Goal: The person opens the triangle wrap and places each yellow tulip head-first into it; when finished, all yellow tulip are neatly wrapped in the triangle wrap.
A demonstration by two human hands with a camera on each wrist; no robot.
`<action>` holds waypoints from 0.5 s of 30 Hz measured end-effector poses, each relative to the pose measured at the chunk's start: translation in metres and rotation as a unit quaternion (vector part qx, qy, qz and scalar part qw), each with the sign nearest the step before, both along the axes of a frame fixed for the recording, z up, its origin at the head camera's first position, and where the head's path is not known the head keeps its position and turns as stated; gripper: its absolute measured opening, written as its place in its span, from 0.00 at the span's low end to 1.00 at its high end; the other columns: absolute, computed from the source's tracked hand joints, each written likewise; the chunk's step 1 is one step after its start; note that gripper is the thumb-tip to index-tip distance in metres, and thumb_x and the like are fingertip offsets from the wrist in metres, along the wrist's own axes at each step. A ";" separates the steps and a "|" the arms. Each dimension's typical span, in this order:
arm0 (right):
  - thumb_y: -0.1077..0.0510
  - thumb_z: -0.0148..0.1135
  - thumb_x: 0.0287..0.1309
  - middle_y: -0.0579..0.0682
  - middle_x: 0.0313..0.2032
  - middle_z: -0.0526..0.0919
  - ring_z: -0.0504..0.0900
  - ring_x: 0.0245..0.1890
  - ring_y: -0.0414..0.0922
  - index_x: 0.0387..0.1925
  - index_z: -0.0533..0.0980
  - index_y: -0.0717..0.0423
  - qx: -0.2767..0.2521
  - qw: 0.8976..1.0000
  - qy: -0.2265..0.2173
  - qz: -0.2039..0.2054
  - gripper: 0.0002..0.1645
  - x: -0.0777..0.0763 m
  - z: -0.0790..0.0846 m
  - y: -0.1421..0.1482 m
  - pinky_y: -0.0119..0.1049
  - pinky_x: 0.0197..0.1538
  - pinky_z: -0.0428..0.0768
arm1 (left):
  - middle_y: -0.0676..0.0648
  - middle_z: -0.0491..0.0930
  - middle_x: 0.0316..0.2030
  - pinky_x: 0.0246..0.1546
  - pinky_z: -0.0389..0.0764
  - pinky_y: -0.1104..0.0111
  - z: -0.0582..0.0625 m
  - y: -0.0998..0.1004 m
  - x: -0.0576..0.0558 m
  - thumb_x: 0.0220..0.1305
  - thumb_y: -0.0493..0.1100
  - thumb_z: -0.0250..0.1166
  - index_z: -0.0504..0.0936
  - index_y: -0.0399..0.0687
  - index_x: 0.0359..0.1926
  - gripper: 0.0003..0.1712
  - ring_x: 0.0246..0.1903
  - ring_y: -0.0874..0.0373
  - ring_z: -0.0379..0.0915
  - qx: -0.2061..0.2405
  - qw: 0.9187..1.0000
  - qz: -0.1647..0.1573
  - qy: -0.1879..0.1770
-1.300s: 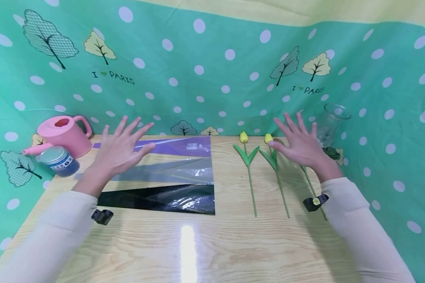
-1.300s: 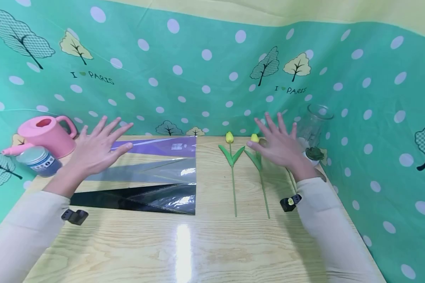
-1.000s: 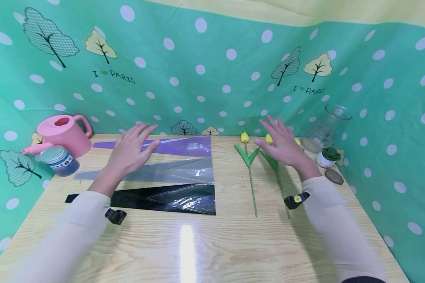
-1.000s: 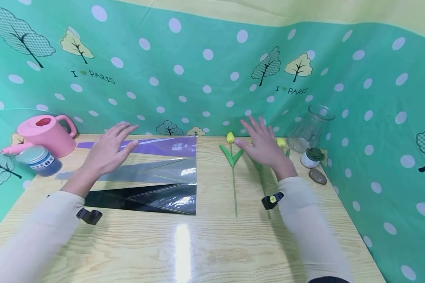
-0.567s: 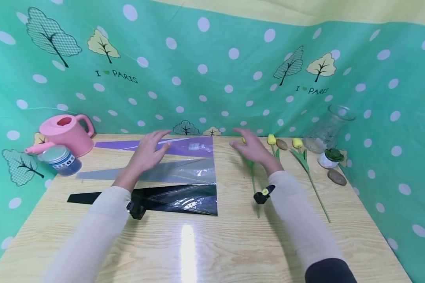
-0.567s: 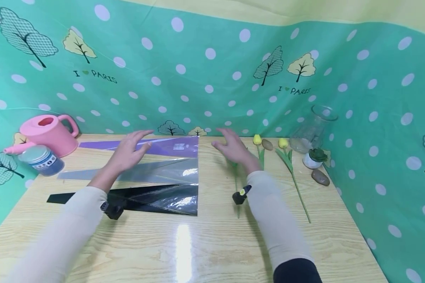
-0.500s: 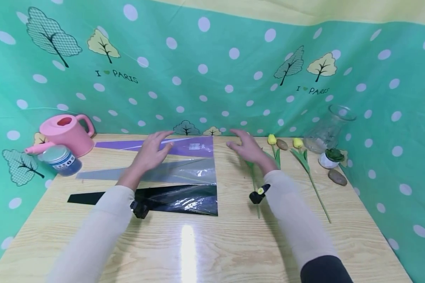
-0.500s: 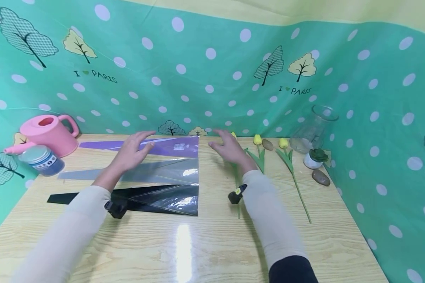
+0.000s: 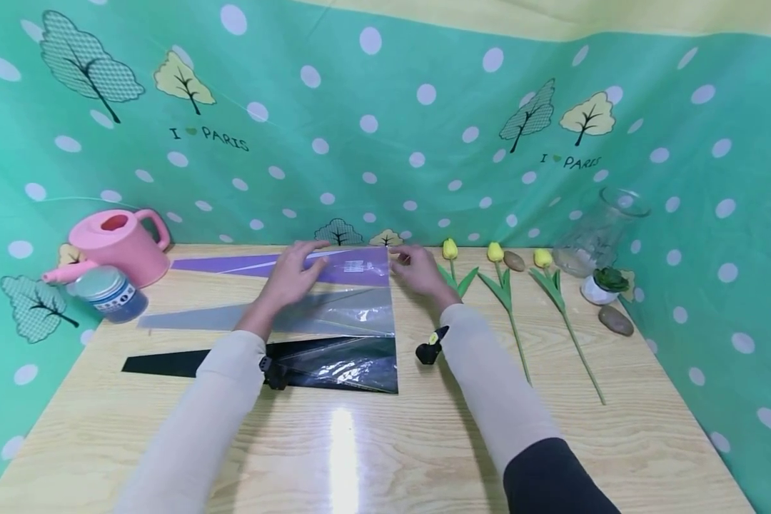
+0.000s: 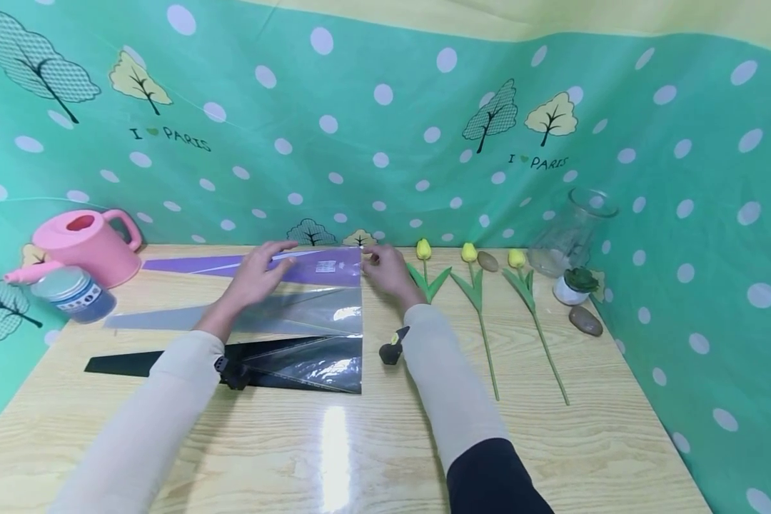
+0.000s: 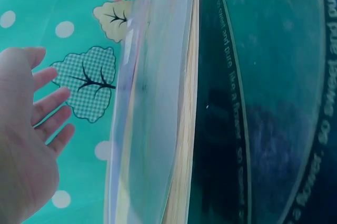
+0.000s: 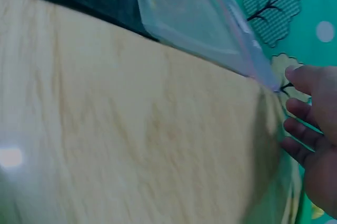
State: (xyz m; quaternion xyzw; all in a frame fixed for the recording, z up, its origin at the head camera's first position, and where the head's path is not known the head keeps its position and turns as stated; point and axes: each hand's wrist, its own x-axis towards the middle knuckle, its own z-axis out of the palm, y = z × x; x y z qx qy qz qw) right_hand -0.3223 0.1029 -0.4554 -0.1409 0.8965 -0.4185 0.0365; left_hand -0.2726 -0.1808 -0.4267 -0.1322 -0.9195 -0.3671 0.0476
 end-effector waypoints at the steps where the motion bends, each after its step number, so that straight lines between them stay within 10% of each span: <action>1: 0.58 0.63 0.70 0.56 0.49 0.78 0.77 0.50 0.51 0.67 0.76 0.56 -0.007 1.000 -0.010 -0.005 0.26 -0.001 -0.002 -0.002 0.45 0.55 0.80 | 0.36 0.70 0.72 0.75 0.57 0.38 -0.001 0.001 -0.001 0.78 0.50 0.55 0.72 0.46 0.72 0.28 0.73 0.36 0.61 0.002 1.000 0.001 0.000; 15: 0.52 0.68 0.68 0.49 0.44 0.82 0.76 0.47 0.47 0.52 0.87 0.50 0.048 0.995 0.057 -0.067 0.15 -0.002 -0.024 -0.018 0.43 0.51 0.77 | 0.37 0.74 0.69 0.74 0.62 0.44 -0.013 0.020 -0.019 0.77 0.49 0.56 0.75 0.46 0.70 0.25 0.71 0.39 0.66 0.053 0.998 0.007 -0.028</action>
